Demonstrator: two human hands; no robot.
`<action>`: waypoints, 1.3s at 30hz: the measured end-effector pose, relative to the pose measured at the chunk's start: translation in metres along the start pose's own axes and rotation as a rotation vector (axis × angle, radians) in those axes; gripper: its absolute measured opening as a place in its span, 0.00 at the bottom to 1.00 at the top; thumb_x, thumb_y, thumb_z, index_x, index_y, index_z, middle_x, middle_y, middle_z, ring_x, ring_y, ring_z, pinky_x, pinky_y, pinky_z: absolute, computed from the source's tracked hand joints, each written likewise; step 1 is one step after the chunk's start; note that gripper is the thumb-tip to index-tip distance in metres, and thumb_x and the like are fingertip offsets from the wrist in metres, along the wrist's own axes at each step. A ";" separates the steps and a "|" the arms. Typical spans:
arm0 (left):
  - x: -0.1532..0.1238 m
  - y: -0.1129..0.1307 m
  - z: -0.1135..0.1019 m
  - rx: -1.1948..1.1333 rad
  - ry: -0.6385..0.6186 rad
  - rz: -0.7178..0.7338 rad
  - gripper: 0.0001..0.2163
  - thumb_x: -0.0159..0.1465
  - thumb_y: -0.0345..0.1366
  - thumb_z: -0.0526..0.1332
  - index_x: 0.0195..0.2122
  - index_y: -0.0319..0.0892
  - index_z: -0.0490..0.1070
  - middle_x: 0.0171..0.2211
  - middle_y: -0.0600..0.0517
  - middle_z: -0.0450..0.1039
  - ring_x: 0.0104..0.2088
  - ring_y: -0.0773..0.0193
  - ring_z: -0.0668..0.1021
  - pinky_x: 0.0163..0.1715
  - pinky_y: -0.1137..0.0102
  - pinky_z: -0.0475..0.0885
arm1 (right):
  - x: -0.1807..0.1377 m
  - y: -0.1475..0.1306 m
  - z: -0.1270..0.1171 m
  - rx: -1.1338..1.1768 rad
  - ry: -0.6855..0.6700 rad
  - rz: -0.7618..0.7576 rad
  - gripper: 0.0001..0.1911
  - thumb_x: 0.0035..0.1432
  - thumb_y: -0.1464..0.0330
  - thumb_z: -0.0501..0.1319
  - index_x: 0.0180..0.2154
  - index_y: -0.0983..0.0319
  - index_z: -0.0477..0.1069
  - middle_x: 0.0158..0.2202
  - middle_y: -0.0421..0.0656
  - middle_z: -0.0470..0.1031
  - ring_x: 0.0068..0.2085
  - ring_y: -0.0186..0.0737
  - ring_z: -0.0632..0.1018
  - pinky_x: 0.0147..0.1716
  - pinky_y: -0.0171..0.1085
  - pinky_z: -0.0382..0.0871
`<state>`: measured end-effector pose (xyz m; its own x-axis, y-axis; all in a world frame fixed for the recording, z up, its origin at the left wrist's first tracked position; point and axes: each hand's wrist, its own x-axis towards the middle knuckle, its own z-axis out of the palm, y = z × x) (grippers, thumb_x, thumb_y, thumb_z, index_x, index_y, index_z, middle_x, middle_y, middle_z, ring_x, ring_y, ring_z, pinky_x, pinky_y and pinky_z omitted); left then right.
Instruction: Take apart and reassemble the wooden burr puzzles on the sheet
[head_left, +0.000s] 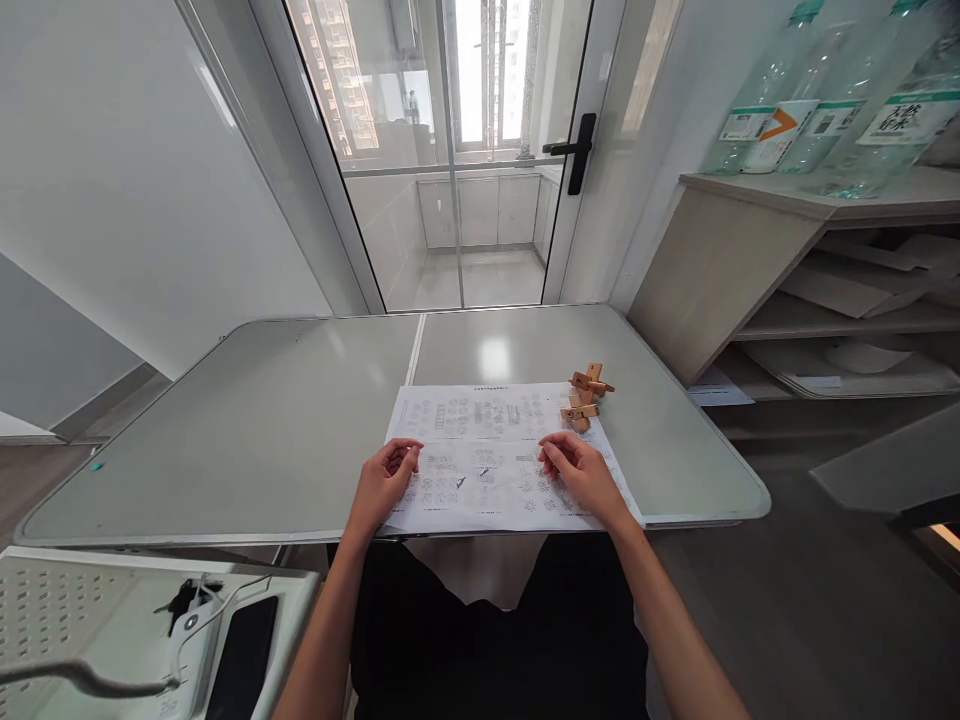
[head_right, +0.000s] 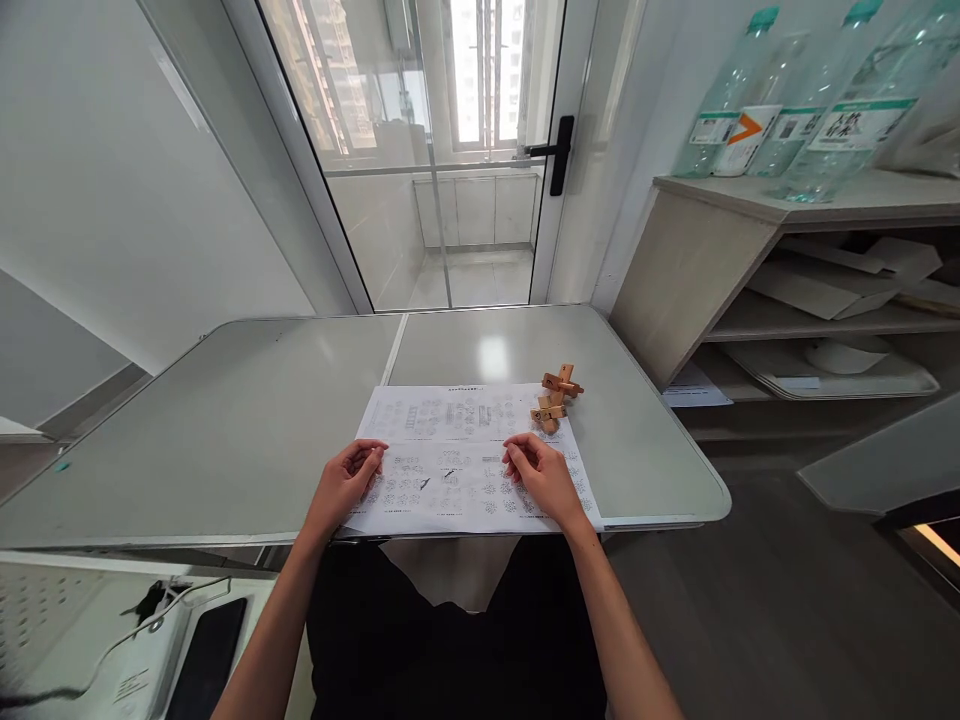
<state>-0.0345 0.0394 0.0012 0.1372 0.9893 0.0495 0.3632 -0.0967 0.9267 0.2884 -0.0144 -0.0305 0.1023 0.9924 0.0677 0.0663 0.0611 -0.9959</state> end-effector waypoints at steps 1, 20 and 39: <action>0.000 0.000 0.000 0.001 -0.001 0.001 0.17 0.67 0.51 0.63 0.44 0.41 0.75 0.27 0.55 0.68 0.24 0.68 0.67 0.23 0.74 0.62 | 0.000 0.001 0.000 -0.002 0.002 0.000 0.21 0.63 0.47 0.63 0.40 0.57 0.74 0.34 0.44 0.78 0.31 0.44 0.76 0.32 0.42 0.72; 0.000 -0.006 0.000 -0.002 0.014 0.010 0.15 0.67 0.50 0.63 0.43 0.43 0.76 0.27 0.55 0.69 0.25 0.67 0.69 0.24 0.74 0.63 | 0.001 0.005 -0.001 -0.016 0.001 -0.015 0.18 0.64 0.48 0.63 0.40 0.57 0.74 0.34 0.44 0.78 0.30 0.43 0.76 0.31 0.41 0.72; -0.001 -0.001 -0.001 0.022 0.019 0.019 0.14 0.66 0.49 0.63 0.43 0.44 0.77 0.26 0.56 0.70 0.25 0.66 0.70 0.25 0.73 0.64 | 0.000 0.004 0.000 -0.030 0.003 -0.016 0.20 0.64 0.47 0.62 0.39 0.57 0.74 0.34 0.44 0.79 0.31 0.44 0.76 0.31 0.42 0.73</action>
<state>-0.0356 0.0390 0.0003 0.1267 0.9891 0.0743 0.3808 -0.1177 0.9172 0.2892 -0.0141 -0.0342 0.1038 0.9911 0.0836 0.0978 0.0735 -0.9925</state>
